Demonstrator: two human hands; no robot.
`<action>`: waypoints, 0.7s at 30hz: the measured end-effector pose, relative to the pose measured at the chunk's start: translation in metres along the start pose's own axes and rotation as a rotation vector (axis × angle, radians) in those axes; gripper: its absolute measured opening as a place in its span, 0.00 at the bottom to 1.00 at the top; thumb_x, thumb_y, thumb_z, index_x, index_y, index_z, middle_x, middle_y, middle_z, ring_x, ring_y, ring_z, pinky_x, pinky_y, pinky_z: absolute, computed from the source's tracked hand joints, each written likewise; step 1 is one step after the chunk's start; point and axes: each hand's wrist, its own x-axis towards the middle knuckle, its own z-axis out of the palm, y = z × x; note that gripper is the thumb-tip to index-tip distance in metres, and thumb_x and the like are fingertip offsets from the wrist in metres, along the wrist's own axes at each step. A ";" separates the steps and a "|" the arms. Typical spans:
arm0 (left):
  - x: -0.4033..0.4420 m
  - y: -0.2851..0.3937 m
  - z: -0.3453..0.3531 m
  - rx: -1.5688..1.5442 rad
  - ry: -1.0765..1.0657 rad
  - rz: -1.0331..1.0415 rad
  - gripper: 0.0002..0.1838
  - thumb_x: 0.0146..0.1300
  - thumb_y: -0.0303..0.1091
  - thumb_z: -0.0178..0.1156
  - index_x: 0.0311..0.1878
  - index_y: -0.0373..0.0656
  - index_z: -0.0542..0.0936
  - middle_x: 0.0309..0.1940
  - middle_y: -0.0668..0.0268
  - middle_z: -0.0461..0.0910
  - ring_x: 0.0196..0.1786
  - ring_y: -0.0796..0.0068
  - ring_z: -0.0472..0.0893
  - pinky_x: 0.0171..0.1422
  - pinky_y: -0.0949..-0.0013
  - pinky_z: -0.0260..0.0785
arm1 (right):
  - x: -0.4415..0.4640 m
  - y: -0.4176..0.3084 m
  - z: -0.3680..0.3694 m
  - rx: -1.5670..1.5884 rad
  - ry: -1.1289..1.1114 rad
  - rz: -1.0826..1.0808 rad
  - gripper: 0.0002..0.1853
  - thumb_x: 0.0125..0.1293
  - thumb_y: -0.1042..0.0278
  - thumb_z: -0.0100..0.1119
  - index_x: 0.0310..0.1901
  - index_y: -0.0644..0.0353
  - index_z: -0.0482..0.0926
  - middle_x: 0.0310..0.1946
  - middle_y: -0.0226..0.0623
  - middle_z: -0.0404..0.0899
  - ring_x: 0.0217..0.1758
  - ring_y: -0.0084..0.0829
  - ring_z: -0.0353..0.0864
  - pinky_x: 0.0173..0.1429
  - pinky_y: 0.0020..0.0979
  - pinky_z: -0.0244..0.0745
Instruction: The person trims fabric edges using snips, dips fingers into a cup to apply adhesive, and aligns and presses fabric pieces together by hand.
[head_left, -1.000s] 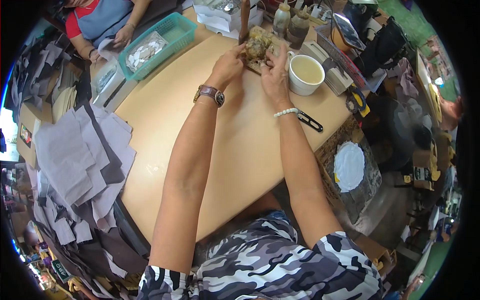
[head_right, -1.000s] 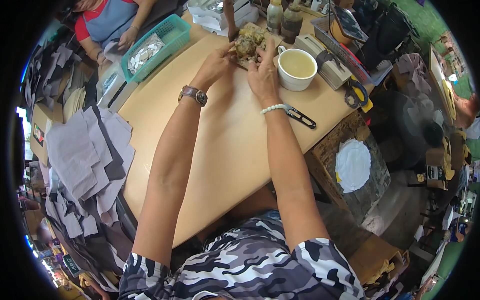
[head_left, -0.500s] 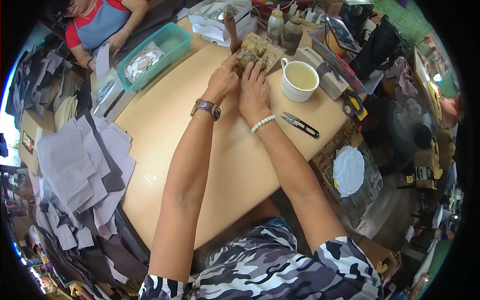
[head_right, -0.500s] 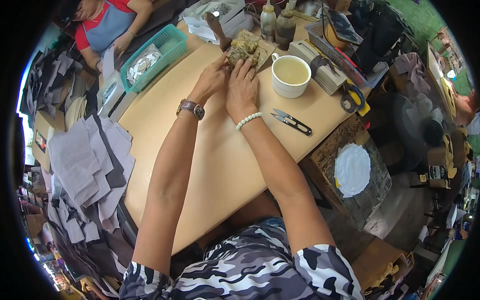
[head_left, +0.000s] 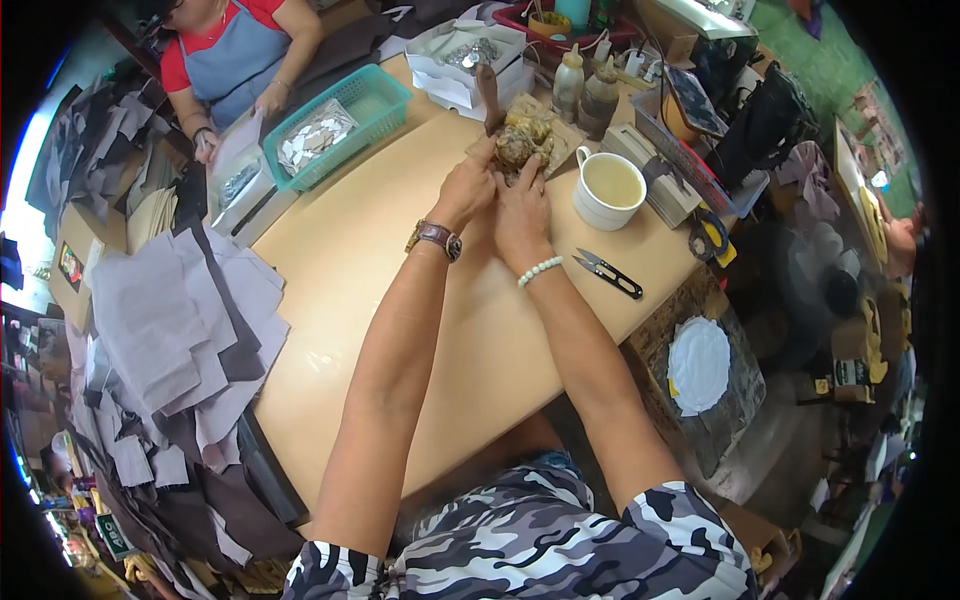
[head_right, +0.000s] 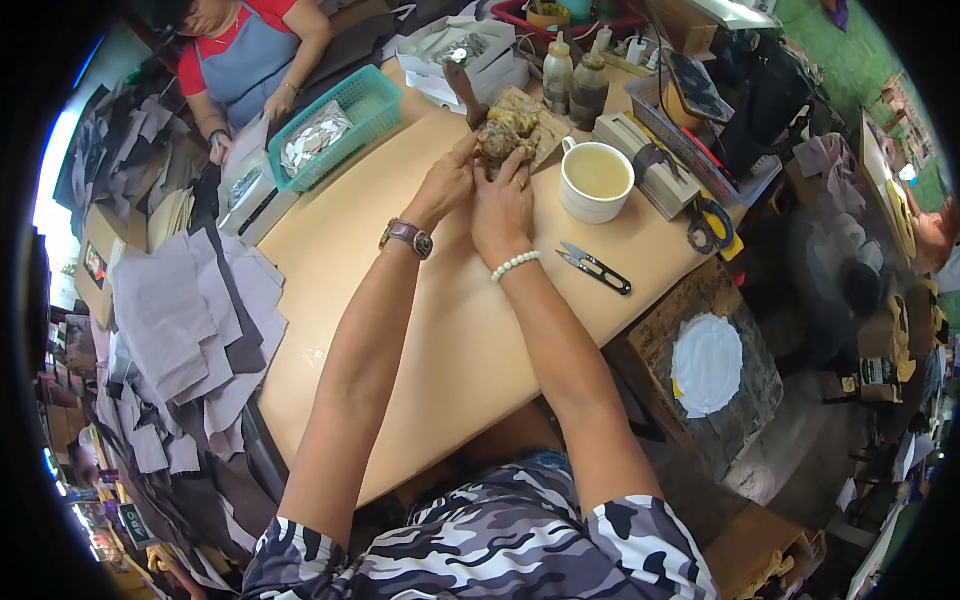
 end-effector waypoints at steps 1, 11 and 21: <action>0.002 0.002 -0.003 -0.024 -0.023 -0.004 0.25 0.66 0.31 0.43 0.67 0.51 0.66 0.50 0.48 0.78 0.53 0.53 0.78 0.56 0.60 0.69 | -0.001 0.001 -0.004 0.048 0.001 -0.003 0.25 0.63 0.67 0.50 0.63 0.50 0.67 0.64 0.65 0.55 0.63 0.57 0.64 0.63 0.46 0.64; -0.003 -0.005 0.000 0.073 -0.034 -0.034 0.27 0.63 0.40 0.48 0.67 0.55 0.64 0.45 0.50 0.80 0.45 0.47 0.80 0.48 0.53 0.71 | 0.028 0.004 -0.016 1.043 0.127 0.117 0.34 0.66 0.58 0.52 0.71 0.51 0.54 0.30 0.37 0.74 0.28 0.30 0.73 0.34 0.30 0.70; -0.005 0.016 -0.012 0.034 -0.115 -0.197 0.31 0.57 0.26 0.44 0.68 0.49 0.63 0.46 0.48 0.80 0.49 0.51 0.79 0.52 0.56 0.70 | 0.019 0.022 -0.028 1.804 -0.551 0.436 0.34 0.70 0.33 0.30 0.74 0.33 0.41 0.19 0.32 0.72 0.15 0.20 0.66 0.19 0.20 0.62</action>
